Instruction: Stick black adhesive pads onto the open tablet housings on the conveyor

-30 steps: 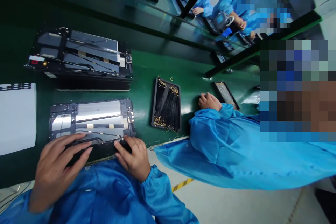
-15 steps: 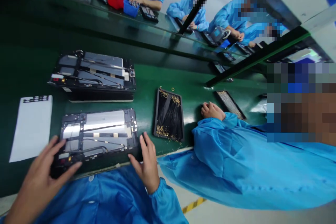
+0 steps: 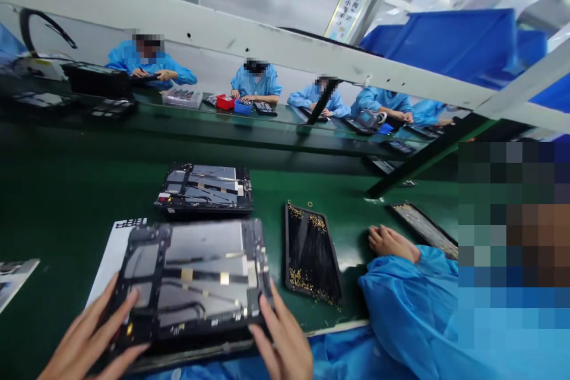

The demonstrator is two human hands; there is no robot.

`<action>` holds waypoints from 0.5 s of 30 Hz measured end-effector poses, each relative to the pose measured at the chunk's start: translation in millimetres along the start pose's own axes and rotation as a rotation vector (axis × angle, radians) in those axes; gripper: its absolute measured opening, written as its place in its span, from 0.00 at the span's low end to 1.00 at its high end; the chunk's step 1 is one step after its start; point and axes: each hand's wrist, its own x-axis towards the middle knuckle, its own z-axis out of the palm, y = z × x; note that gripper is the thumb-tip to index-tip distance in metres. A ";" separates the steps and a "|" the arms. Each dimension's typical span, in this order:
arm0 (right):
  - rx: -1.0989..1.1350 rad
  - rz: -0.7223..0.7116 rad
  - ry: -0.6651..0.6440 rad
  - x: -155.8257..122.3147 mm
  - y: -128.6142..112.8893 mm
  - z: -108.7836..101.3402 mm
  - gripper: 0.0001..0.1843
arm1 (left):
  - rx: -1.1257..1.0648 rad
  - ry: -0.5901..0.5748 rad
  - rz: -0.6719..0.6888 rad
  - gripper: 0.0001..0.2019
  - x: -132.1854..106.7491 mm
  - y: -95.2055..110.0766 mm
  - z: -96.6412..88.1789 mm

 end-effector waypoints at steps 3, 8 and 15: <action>0.062 0.006 0.123 70.7 9.6 9.8 0.32 | -0.017 0.080 -0.053 0.27 78.0 -7.5 -10.6; 0.133 0.047 0.195 160.8 39.1 56.9 0.23 | -0.166 -0.002 -0.071 0.33 183.1 -53.9 16.0; 0.429 0.267 0.107 142.3 66.9 88.1 0.37 | -0.452 -0.108 -0.203 0.51 168.2 -87.5 49.9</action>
